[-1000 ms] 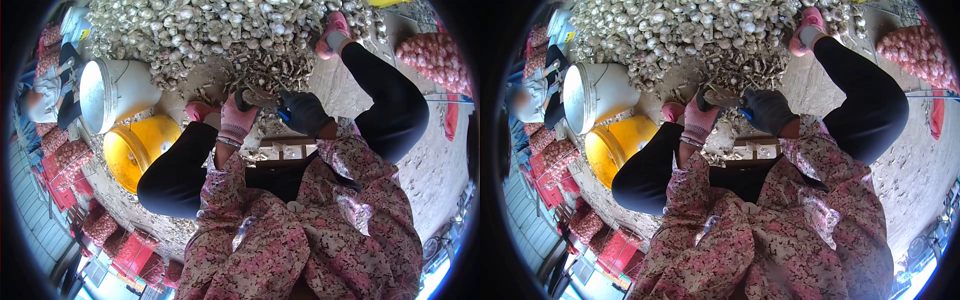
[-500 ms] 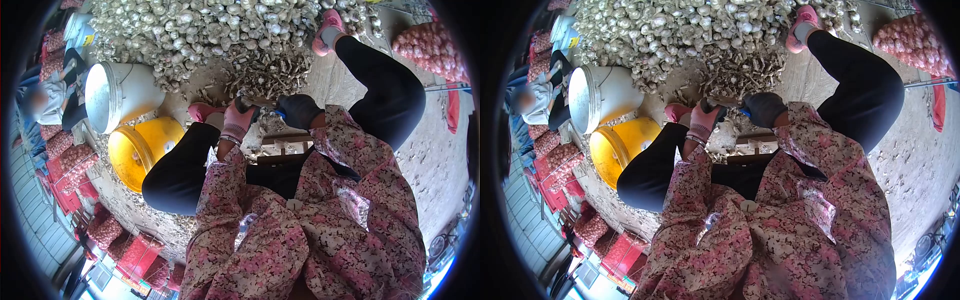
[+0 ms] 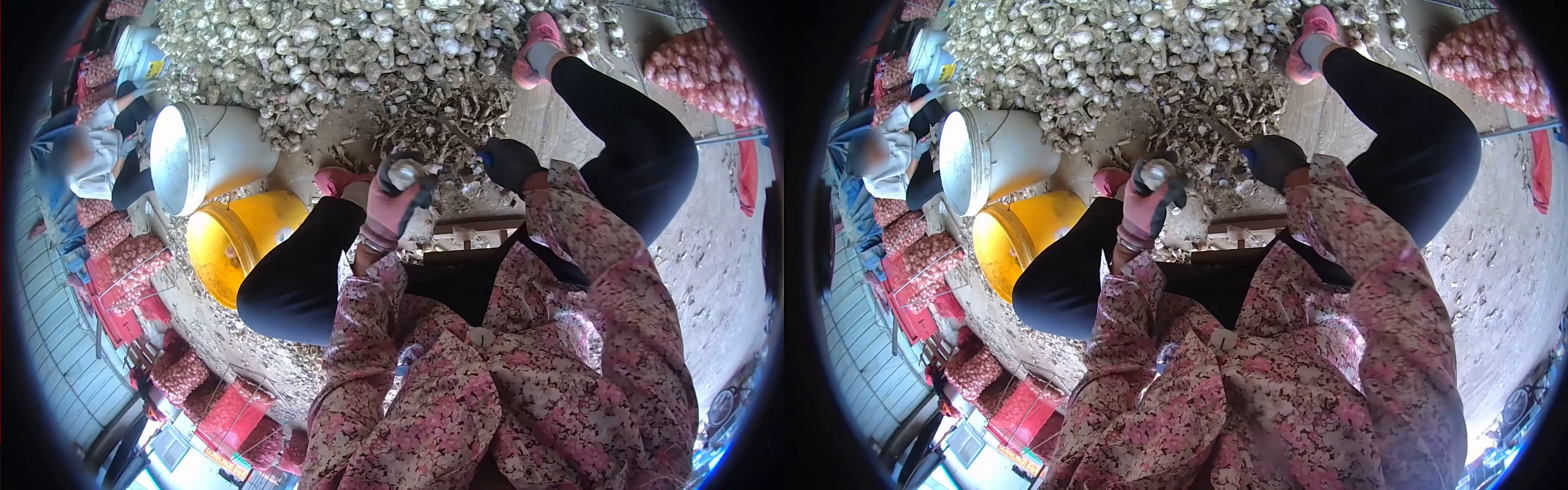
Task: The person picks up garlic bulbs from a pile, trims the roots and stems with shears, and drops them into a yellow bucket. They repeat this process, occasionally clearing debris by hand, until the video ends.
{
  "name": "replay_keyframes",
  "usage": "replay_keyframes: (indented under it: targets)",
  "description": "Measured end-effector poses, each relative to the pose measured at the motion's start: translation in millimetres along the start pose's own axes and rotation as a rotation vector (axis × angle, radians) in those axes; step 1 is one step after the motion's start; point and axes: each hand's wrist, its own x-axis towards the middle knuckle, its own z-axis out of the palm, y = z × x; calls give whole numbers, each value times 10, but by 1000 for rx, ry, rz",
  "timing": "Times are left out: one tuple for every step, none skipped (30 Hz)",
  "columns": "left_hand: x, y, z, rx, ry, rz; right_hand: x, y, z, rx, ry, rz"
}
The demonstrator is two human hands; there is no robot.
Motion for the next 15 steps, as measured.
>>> replay_keyframes:
  targets:
    - [-4,3,-56,-169,54,-51,-19,-28,2,117,53,-22]
    - [1,-4,-100,-341,104,-98,-54,-86,-42,233,108,-40]
    - [10,6,-117,-297,131,-101,-77,-179,-74,321,89,-63]
    - [31,-6,-119,-304,138,-102,-121,-263,-104,315,81,-65]
    - [56,-34,-119,-252,227,-103,-180,-338,-120,376,119,-100]
    - [67,-62,-122,-197,315,-109,-217,-373,-105,441,155,-131]
    - [81,-76,-153,-151,352,-159,-188,-326,29,515,135,-134]
    - [107,-74,-149,-153,353,-163,-187,-358,62,515,131,-131]
    - [149,-72,-126,-204,454,-326,-193,-407,91,831,32,-20]
    - [184,-68,-109,-257,556,-489,-198,-467,115,1142,-73,97]
    - [126,-382,-200,-84,475,-356,-177,-554,147,1135,-75,96]
    - [90,-667,-227,-90,480,-350,-128,-677,183,1398,-5,50]
    - [91,-933,-178,-495,470,-385,-72,-804,213,1659,71,-5]
    - [161,-1059,-59,-901,438,-407,-13,-923,244,1649,75,-18]
    - [197,-630,283,-1058,466,-362,45,-1034,279,1812,101,-85]
